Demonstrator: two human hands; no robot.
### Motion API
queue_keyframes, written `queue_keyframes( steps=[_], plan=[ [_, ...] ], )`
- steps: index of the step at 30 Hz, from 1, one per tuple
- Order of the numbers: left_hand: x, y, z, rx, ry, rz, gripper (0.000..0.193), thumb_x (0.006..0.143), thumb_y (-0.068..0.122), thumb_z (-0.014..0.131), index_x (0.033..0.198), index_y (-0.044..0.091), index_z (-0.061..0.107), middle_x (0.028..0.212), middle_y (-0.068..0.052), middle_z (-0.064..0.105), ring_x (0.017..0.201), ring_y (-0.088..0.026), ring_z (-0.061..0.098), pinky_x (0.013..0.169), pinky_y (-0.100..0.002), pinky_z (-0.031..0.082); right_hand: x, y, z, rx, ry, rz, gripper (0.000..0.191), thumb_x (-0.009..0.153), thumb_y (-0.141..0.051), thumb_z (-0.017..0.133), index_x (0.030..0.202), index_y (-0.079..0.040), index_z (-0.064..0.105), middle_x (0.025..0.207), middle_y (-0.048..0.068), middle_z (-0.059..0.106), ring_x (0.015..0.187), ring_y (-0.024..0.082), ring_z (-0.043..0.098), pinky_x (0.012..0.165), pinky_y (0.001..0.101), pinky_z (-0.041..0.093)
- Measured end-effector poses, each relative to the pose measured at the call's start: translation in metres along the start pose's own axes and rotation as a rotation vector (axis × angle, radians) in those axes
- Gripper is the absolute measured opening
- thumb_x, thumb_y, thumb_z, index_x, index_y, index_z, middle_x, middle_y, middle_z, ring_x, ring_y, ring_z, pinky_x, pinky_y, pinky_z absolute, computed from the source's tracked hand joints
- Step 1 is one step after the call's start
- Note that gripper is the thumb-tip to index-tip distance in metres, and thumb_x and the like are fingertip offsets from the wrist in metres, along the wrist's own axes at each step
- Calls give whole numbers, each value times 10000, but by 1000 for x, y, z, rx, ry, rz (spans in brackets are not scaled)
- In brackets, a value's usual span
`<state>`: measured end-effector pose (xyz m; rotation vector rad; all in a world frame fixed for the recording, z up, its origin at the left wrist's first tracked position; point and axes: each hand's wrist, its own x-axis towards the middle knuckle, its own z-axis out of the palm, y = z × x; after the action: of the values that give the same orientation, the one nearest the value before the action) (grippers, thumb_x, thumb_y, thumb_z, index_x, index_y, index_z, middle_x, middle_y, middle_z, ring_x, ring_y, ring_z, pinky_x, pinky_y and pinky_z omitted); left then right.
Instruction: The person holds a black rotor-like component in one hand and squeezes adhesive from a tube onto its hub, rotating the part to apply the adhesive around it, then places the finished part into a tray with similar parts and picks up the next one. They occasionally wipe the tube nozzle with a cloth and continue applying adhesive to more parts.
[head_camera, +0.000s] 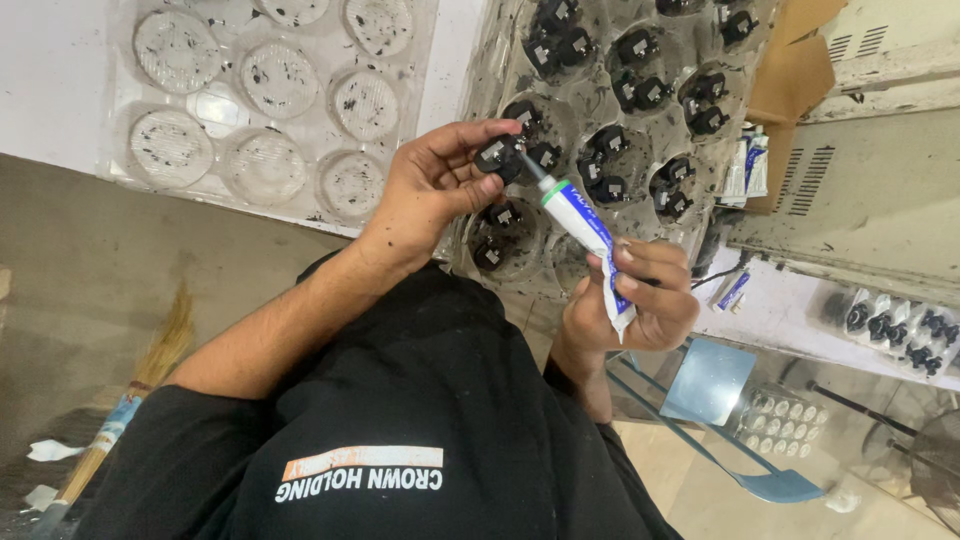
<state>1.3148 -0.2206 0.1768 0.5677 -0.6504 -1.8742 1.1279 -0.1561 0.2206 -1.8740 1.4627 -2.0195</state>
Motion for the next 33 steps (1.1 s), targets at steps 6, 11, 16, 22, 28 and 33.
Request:
queue_keyframes(
  steps=[6, 11, 16, 22, 28, 33],
  plan=[
    [-4, -10, 4, -96, -73, -76, 399, 1036, 50, 665, 1422, -19, 593, 1230, -66, 704, 915, -120, 673, 872, -281, 589, -1, 9, 4, 107, 105, -13, 407, 860, 32, 826, 921, -94, 444, 842, 60, 540, 832, 206, 602, 708, 303, 547],
    [-6, -11, 5, -118, -99, -118, 413, 1057, 133, 665, 1426, -42, 602, 1192, -79, 720, 903, -133, 652, 874, -285, 574, -1, 6, 0, 42, 18, -8, 378, 869, 39, 805, 914, -83, 450, 842, 71, 542, 808, 212, 610, 706, 312, 562],
    [-7, -11, 4, -142, -85, -147, 428, 1054, 171, 658, 1422, -37, 597, 1195, -76, 721, 899, -132, 643, 865, -286, 564, 0, 9, -1, 49, 21, -16, 373, 849, 55, 799, 911, -78, 455, 834, 74, 543, 821, 204, 599, 678, 315, 573],
    [-8, -12, 2, -163, -76, -178, 418, 1063, 185, 634, 1417, -32, 589, 1198, -78, 722, 899, -119, 633, 860, -294, 566, -4, 11, -5, 42, -1, 21, 403, 812, 135, 806, 915, -62, 470, 849, 94, 582, 834, 213, 632, 676, 336, 605],
    [-8, -14, -1, -234, -122, -172, 411, 1094, 179, 628, 1444, -36, 615, 1150, -105, 714, 905, -133, 657, 856, -302, 576, -4, 17, -13, 61, 3, 41, 386, 818, 139, 798, 936, -67, 494, 852, 102, 605, 828, 210, 656, 694, 326, 606],
    [7, -8, -3, 188, -11, 160, 395, 986, 5, 752, 1355, -37, 616, 1344, -93, 689, 1091, -122, 689, 951, -327, 614, 2, 36, -27, 165, 210, 40, 371, 829, 28, 834, 949, -62, 495, 830, 96, 587, 779, 188, 599, 715, 309, 538]
  ],
)
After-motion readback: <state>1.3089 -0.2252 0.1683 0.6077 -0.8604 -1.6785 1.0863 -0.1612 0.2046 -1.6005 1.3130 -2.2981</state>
